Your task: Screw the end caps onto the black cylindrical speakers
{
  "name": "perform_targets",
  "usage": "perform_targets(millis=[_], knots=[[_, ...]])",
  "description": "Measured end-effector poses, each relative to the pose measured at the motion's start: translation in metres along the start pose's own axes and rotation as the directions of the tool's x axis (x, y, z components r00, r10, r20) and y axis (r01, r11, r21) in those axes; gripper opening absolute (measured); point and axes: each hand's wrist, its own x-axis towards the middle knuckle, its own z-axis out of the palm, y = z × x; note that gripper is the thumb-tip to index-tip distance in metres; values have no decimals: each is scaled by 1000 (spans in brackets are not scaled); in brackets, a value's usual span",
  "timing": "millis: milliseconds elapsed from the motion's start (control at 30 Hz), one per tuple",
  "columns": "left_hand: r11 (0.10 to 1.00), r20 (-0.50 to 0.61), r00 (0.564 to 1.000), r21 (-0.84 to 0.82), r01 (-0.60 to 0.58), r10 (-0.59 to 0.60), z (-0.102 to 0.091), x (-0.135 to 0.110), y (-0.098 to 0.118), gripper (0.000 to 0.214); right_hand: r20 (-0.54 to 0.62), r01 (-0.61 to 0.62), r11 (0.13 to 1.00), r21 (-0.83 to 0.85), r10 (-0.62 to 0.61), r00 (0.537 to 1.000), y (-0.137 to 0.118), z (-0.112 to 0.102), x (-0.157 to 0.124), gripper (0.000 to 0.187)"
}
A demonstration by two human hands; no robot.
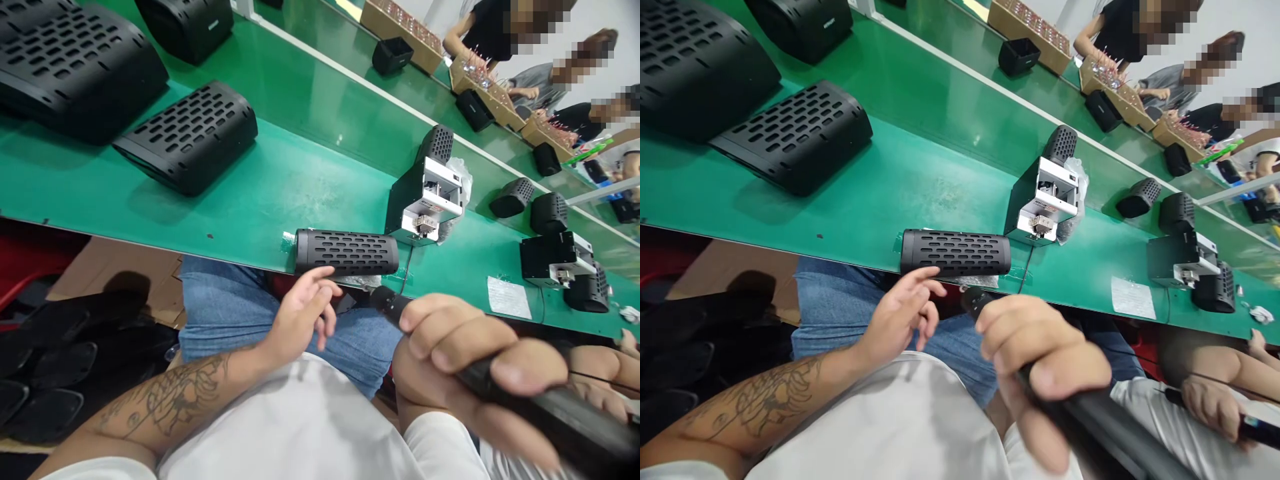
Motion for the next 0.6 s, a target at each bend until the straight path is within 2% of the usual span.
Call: perform_targets(millis=[33,67,100,133,167,200,233,300,367,467,600], knots=[[970,-87,973,138,-200,213,-12,2,-5,49,-51,43,998,43,-41,998,10,0,9,33],[864,-129,880,303,-403,456,-27,7,-8,41,-94,95,991,90,-86,992,22,1,19,31],[679,-104,727,465,-568,679,-45,15,-10,38,-112,126,984,127,-112,987,34,3,28,31],[466,13,587,592,-657,810,-63,25,-11,41,-97,123,981,149,-109,989,46,4,37,30],[289,135,502,679,-675,854,-80,36,-9,49,-71,110,981,162,-100,992,56,5,44,29],[181,249,504,731,-658,827,-96,49,-6,61,-46,102,980,169,-96,994,64,7,49,29],[124,348,545,748,-652,763,-109,61,-2,76,-26,97,981,170,-94,995,70,9,53,29],[110,476,641,745,-658,602,-124,82,7,106,-12,82,983,166,-82,997,78,14,56,32],[149,549,687,720,-678,476,-128,96,14,126,-14,40,986,161,-38,999,80,18,56,34],[194,589,702,694,-693,400,-123,106,18,132,9,-41,985,169,41,999,79,22,53,39],[174,591,686,691,-702,424,-119,110,18,124,80,-71,982,175,58,995,79,23,54,46]])
